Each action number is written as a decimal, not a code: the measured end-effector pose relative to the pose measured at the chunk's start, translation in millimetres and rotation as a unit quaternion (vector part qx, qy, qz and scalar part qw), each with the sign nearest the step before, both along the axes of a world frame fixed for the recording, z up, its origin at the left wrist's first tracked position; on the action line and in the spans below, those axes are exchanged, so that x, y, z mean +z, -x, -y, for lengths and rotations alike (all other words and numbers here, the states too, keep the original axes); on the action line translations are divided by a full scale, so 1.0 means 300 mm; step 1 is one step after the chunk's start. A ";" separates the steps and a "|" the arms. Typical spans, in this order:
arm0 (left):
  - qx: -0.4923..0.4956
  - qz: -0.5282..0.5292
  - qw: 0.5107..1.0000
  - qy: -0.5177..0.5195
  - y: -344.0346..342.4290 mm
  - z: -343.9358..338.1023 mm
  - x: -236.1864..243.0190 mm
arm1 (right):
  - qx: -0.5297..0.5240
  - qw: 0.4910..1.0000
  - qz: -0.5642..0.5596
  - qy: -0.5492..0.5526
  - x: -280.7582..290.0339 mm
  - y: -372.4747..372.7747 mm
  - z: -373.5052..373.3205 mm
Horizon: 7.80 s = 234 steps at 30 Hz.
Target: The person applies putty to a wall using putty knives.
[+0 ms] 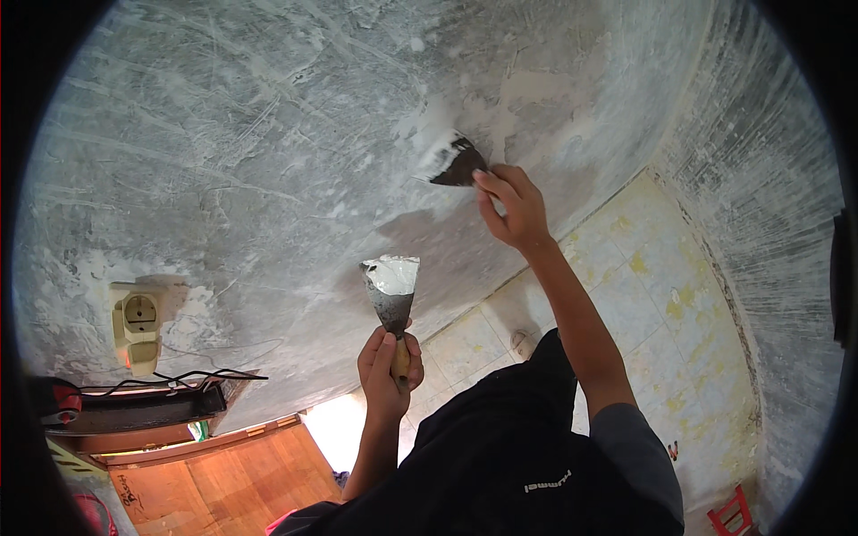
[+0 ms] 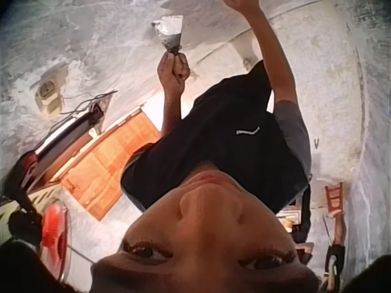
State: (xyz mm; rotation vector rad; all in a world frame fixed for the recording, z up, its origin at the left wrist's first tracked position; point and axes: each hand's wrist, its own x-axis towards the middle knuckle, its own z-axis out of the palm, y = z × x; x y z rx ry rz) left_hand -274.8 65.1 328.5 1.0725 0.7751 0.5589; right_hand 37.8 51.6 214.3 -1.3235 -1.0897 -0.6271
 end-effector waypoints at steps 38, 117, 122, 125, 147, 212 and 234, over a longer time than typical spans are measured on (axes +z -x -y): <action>-0.010 -0.017 1.000 -0.003 0.050 -0.024 -0.009 | -0.019 0.975 -0.220 0.024 0.182 0.345 0.109; -0.153 0.004 0.988 0.027 0.007 -0.130 0.018 | 0.413 0.739 -0.501 0.177 0.224 0.241 0.425; -0.154 0.005 0.987 0.051 0.024 -0.135 -0.005 | 0.434 0.729 -0.498 0.182 0.198 0.232 0.439; -0.152 0.001 0.987 0.058 0.023 -0.130 -0.004 | 0.437 0.723 -0.503 0.182 0.188 0.227 0.446; -0.159 0.001 0.985 0.061 0.014 -0.150 -0.022 | 0.414 0.679 -0.540 0.275 0.262 0.222 0.447; -0.160 0.004 0.987 0.026 0.003 -0.091 -0.015 | 0.096 0.886 -0.308 0.334 0.113 0.362 0.510; -0.099 0.003 0.994 0.036 0.053 -0.115 -0.057 | 0.004 0.934 -0.081 0.348 0.399 0.302 0.585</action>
